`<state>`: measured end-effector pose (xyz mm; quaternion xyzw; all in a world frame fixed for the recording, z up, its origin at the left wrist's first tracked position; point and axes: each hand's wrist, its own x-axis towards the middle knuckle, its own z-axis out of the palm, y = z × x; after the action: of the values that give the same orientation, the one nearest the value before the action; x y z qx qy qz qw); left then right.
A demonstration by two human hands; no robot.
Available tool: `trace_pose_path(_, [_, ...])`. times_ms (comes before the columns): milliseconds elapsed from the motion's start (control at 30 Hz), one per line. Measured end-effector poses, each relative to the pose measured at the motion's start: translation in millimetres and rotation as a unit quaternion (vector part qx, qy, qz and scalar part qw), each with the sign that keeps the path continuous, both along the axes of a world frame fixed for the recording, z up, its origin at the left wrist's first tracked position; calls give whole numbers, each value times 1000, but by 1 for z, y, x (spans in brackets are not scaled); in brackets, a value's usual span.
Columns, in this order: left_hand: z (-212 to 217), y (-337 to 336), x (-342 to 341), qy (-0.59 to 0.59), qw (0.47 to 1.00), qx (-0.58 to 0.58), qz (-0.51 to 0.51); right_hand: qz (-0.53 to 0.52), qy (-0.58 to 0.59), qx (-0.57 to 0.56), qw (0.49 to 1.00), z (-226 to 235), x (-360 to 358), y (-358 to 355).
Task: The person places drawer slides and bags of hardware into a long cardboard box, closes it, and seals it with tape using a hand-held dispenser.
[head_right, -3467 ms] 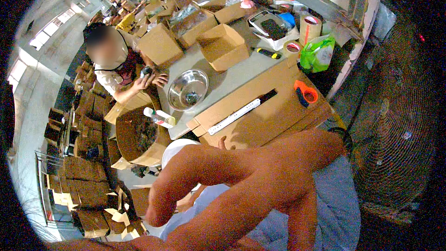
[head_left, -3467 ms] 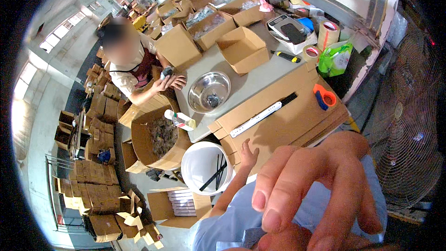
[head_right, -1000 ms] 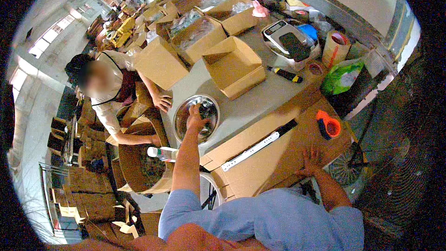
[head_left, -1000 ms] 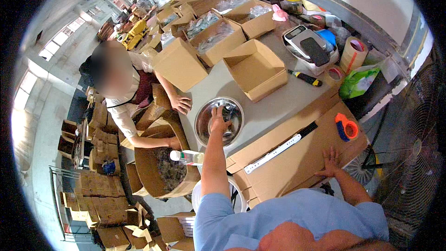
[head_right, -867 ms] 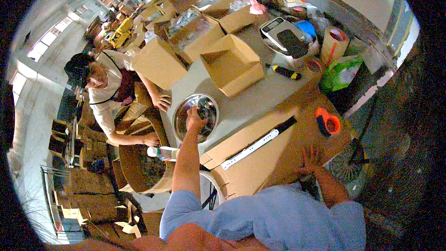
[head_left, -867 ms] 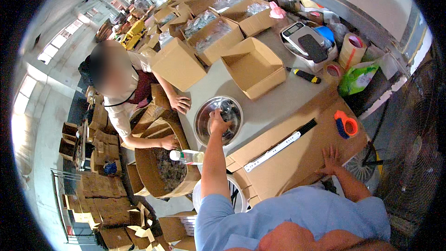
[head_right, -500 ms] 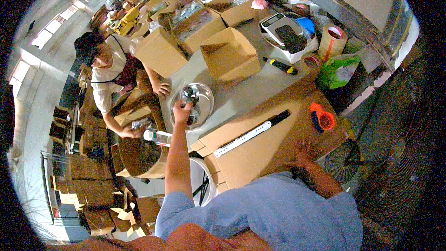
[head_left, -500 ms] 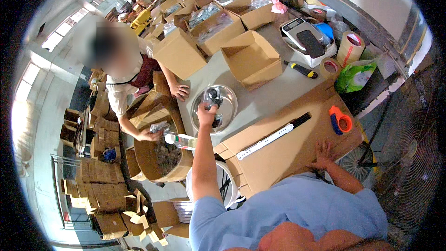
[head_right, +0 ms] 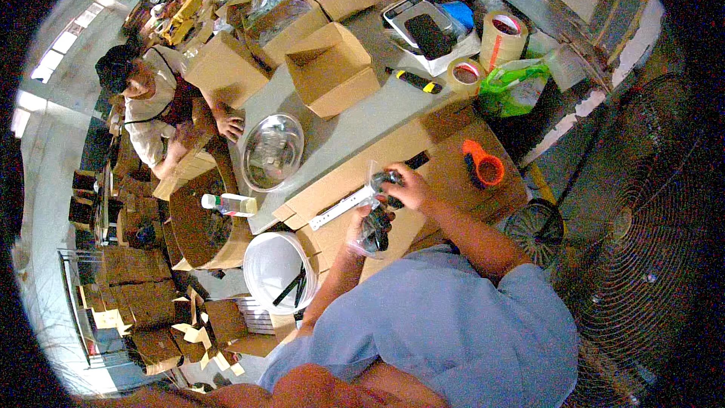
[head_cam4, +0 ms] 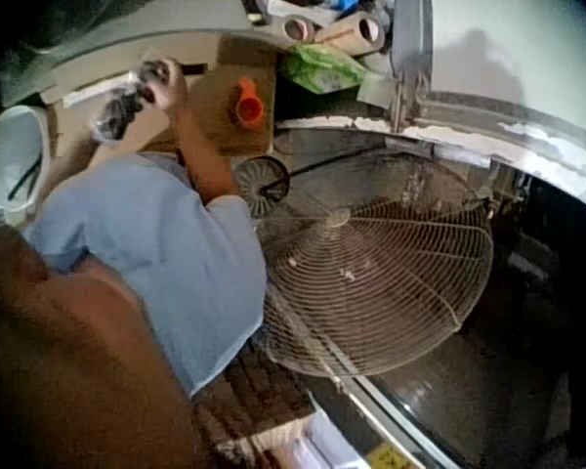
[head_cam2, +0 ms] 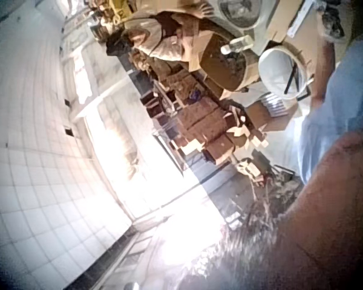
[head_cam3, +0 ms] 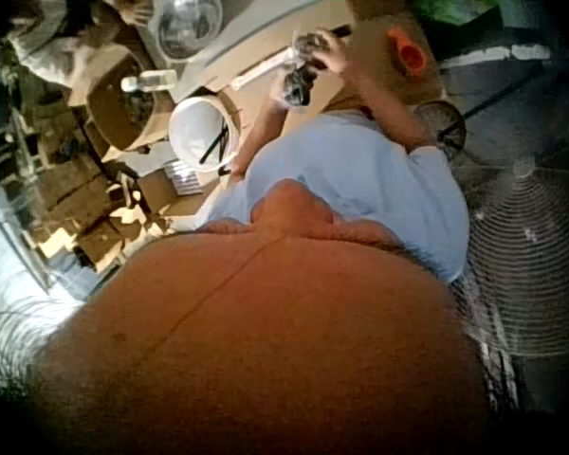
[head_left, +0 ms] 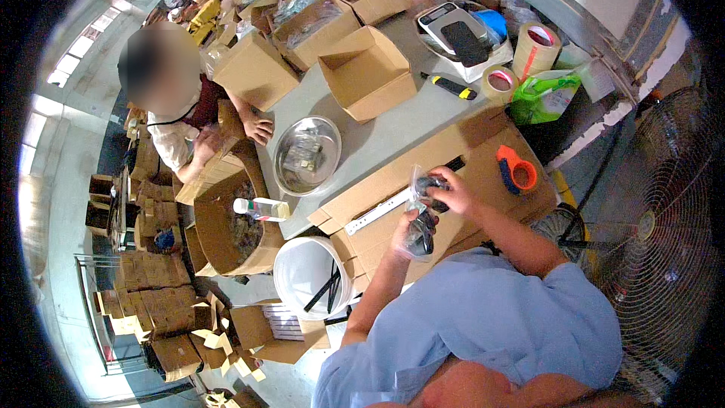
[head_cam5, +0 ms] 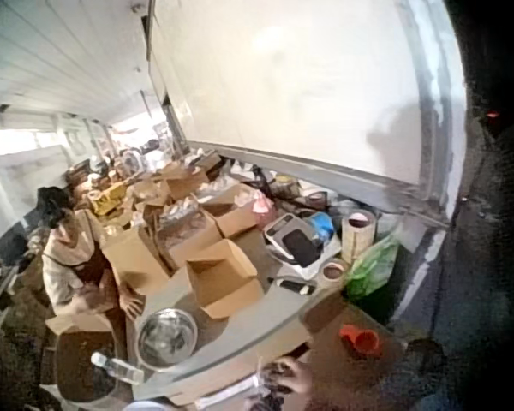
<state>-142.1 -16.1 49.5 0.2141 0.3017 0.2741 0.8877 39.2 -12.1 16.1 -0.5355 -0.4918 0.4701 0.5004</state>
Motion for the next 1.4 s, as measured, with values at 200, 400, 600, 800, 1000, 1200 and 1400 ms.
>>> trace_pose_path(200, [-49, -22, -17, -170, 966, -179, 80, -253, 46, -45, 965, -57, 71, -6])
trace_pose_path(400, [-40, -13, -1, -160, 954, -214, 137, -171, -97, -48, 979, -129, 72, 13])
trace_pose_path(600, [-48, -4, -2, -63, 991, -76, 89, -193, -245, 14, 950, -44, 29, -7])
trace_pose_path(800, [-29, 11, 23, 4, 993, 22, 113, -106, -220, 34, 969, -20, 7, -28])
trace_pose_path(1000, [-36, 15, 32, 87, 980, 64, 169, 50, 175, -175, 968, 20, -1, -26])
trace_pose_path(1200, [-38, 8, 22, 270, 944, 122, 143, 122, 8, -148, 981, 9, -3, -27])
trace_pose_path(1400, [-22, -4, 27, 311, 945, 93, 47, -6, -60, -166, 984, -40, -12, -37])
